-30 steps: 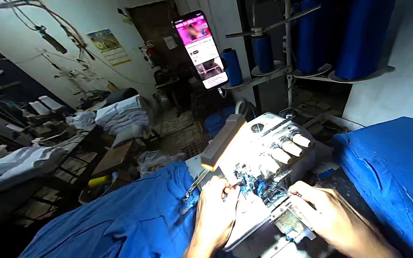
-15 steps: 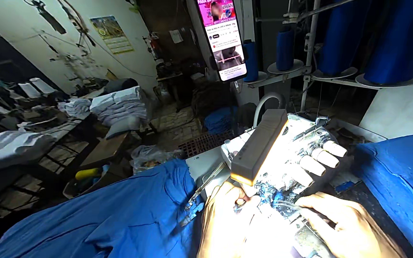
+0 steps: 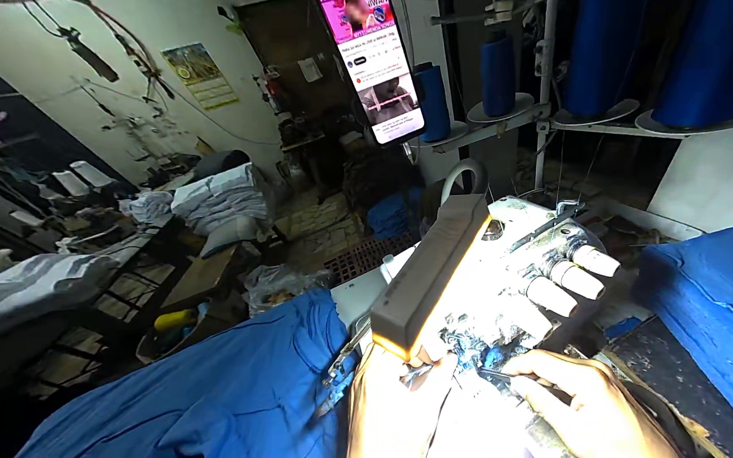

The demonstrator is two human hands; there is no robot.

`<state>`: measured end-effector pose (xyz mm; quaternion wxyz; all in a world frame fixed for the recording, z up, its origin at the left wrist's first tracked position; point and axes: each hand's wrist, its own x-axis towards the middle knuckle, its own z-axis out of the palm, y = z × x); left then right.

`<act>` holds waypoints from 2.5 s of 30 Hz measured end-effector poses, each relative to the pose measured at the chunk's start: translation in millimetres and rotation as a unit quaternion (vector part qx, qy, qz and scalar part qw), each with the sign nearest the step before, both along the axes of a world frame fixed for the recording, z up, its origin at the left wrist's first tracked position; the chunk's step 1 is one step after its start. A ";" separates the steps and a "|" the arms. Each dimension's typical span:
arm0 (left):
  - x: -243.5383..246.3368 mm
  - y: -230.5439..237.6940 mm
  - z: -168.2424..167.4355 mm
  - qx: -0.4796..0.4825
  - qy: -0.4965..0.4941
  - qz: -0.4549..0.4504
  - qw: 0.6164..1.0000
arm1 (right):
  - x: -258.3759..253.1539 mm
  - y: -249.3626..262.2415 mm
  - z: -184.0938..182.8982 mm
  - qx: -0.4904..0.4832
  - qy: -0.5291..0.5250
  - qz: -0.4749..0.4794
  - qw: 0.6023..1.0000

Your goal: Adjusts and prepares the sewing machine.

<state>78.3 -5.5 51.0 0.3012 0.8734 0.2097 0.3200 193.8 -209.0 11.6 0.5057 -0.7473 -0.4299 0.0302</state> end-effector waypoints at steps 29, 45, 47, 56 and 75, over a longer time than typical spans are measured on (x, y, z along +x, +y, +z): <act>-24.7 -15.1 6.8 0.105 0.044 -0.019 0.993 | -16.0 -47.8 17.1 0.042 0.046 -0.110 0.992; -25.8 -10.8 0.2 0.087 0.042 -0.061 0.993 | -15.0 5.7 3.8 -0.003 -0.106 -0.136 0.985; -25.6 -10.0 -0.7 0.089 0.040 -0.061 0.993 | -13.4 8.0 0.7 0.021 -0.082 -0.122 0.989; -26.5 -9.9 1.1 0.056 0.052 -0.056 0.995 | -12.7 9.3 -8.4 0.062 -0.036 -0.124 0.990; -25.0 -8.4 -2.1 0.055 0.039 -0.049 0.997 | -4.5 8.3 -2.9 0.033 -0.027 -0.057 0.997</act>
